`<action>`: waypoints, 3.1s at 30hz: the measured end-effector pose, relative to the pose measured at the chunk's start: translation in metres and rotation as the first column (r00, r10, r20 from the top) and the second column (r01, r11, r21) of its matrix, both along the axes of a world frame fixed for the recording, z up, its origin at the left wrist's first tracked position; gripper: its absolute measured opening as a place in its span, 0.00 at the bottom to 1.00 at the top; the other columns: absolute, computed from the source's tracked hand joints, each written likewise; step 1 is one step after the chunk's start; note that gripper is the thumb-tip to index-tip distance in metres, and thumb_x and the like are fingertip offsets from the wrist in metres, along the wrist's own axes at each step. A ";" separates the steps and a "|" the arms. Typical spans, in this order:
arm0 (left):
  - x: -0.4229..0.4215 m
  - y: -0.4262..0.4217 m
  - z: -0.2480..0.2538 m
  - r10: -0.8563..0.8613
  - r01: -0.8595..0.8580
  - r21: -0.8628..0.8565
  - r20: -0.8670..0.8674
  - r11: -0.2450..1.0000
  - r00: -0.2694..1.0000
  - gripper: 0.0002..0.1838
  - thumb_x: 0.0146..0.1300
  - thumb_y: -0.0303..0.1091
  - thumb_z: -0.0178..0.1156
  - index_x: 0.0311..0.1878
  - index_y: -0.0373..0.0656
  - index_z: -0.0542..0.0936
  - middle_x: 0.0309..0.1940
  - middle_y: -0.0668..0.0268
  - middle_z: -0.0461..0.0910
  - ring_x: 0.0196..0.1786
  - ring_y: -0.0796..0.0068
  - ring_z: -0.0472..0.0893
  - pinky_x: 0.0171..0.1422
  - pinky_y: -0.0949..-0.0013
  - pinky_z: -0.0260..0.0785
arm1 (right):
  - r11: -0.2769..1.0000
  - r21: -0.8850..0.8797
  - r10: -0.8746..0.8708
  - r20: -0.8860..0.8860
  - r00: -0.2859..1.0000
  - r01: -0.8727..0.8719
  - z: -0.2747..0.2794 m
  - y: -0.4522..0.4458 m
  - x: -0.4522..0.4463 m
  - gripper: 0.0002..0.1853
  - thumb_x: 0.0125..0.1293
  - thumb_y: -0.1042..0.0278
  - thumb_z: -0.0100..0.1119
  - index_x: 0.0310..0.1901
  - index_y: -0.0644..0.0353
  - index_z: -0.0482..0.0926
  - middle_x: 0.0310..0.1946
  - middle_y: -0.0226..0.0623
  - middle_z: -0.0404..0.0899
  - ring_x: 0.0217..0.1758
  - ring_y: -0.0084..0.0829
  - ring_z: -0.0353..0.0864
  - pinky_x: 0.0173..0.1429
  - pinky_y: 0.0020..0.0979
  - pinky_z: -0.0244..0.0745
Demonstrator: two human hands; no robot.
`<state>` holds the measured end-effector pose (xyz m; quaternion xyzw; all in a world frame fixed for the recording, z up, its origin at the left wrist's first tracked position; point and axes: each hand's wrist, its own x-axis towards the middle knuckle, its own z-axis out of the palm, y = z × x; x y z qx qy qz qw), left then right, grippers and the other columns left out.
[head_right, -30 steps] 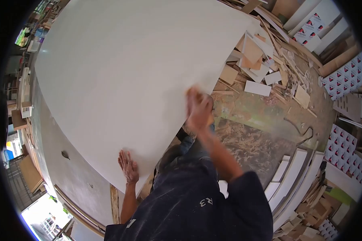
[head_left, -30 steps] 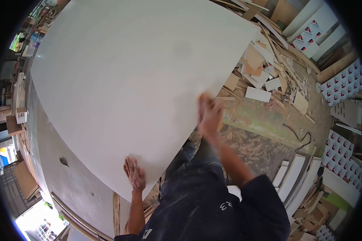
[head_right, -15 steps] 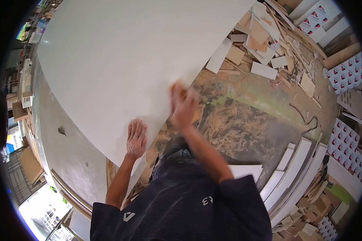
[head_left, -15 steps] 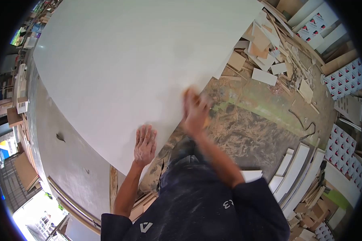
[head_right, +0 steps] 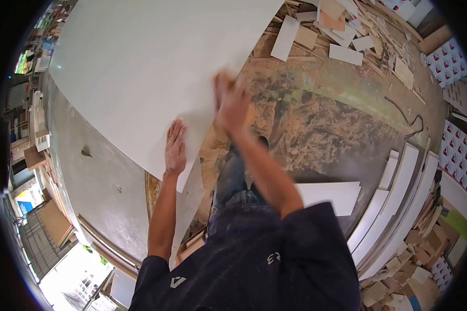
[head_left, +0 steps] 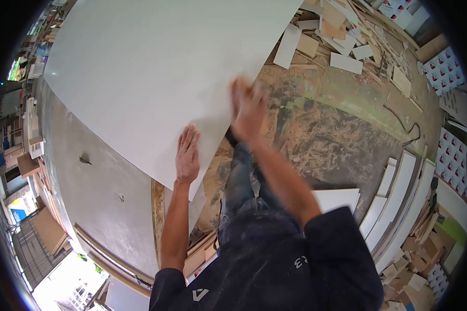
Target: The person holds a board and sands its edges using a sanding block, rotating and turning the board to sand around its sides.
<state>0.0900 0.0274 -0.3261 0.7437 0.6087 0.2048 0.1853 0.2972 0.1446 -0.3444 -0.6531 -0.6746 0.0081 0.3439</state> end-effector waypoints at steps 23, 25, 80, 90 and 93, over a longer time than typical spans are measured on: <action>-0.079 -0.041 -0.010 -0.308 0.311 0.066 -0.044 0.948 0.950 0.27 0.75 0.28 0.46 0.77 0.44 0.65 0.81 0.57 0.56 0.83 0.53 0.53 0.84 0.52 0.43 | 0.999 -0.015 0.046 -0.274 0.961 -0.052 -0.022 -0.217 -0.113 0.33 0.67 0.65 0.65 0.71 0.65 0.68 0.56 0.62 0.70 0.59 0.56 0.68 0.64 0.53 0.62; -0.076 -0.039 -0.012 -0.280 0.288 0.110 -0.083 0.951 0.957 0.27 0.75 0.27 0.47 0.76 0.45 0.68 0.80 0.57 0.57 0.82 0.53 0.54 0.84 0.52 0.44 | 0.996 0.085 -0.003 -0.262 0.965 0.026 -0.015 -0.147 -0.088 0.29 0.70 0.67 0.60 0.70 0.66 0.68 0.52 0.57 0.72 0.55 0.52 0.69 0.61 0.50 0.61; -0.061 -0.044 0.006 -0.269 0.258 -0.121 -0.085 0.959 0.959 0.29 0.72 0.35 0.53 0.76 0.54 0.69 0.82 0.59 0.51 0.84 0.47 0.45 0.85 0.43 0.35 | 0.995 0.049 -0.026 -0.719 0.694 0.087 -0.075 0.022 0.000 0.26 0.80 0.54 0.50 0.68 0.66 0.72 0.54 0.45 0.72 0.57 0.38 0.74 0.64 0.38 0.69; 0.099 0.151 0.010 -0.148 0.137 -0.133 -0.077 0.982 0.986 0.26 0.77 0.40 0.46 0.76 0.49 0.68 0.82 0.56 0.51 0.83 0.43 0.46 0.85 0.44 0.35 | 0.990 -0.101 -0.140 -0.655 0.742 0.098 -0.023 0.128 0.049 0.30 0.81 0.57 0.44 0.77 0.68 0.58 0.60 0.50 0.63 0.64 0.44 0.65 0.68 0.41 0.59; 0.122 0.196 0.003 0.030 -0.019 -0.090 0.119 0.996 0.992 0.25 0.78 0.38 0.43 0.74 0.43 0.70 0.79 0.55 0.59 0.83 0.48 0.50 0.85 0.47 0.35 | 0.995 -0.103 -0.072 -0.676 0.733 0.003 -0.026 0.040 0.009 0.31 0.81 0.64 0.40 0.78 0.69 0.52 0.68 0.58 0.57 0.70 0.50 0.60 0.72 0.44 0.57</action>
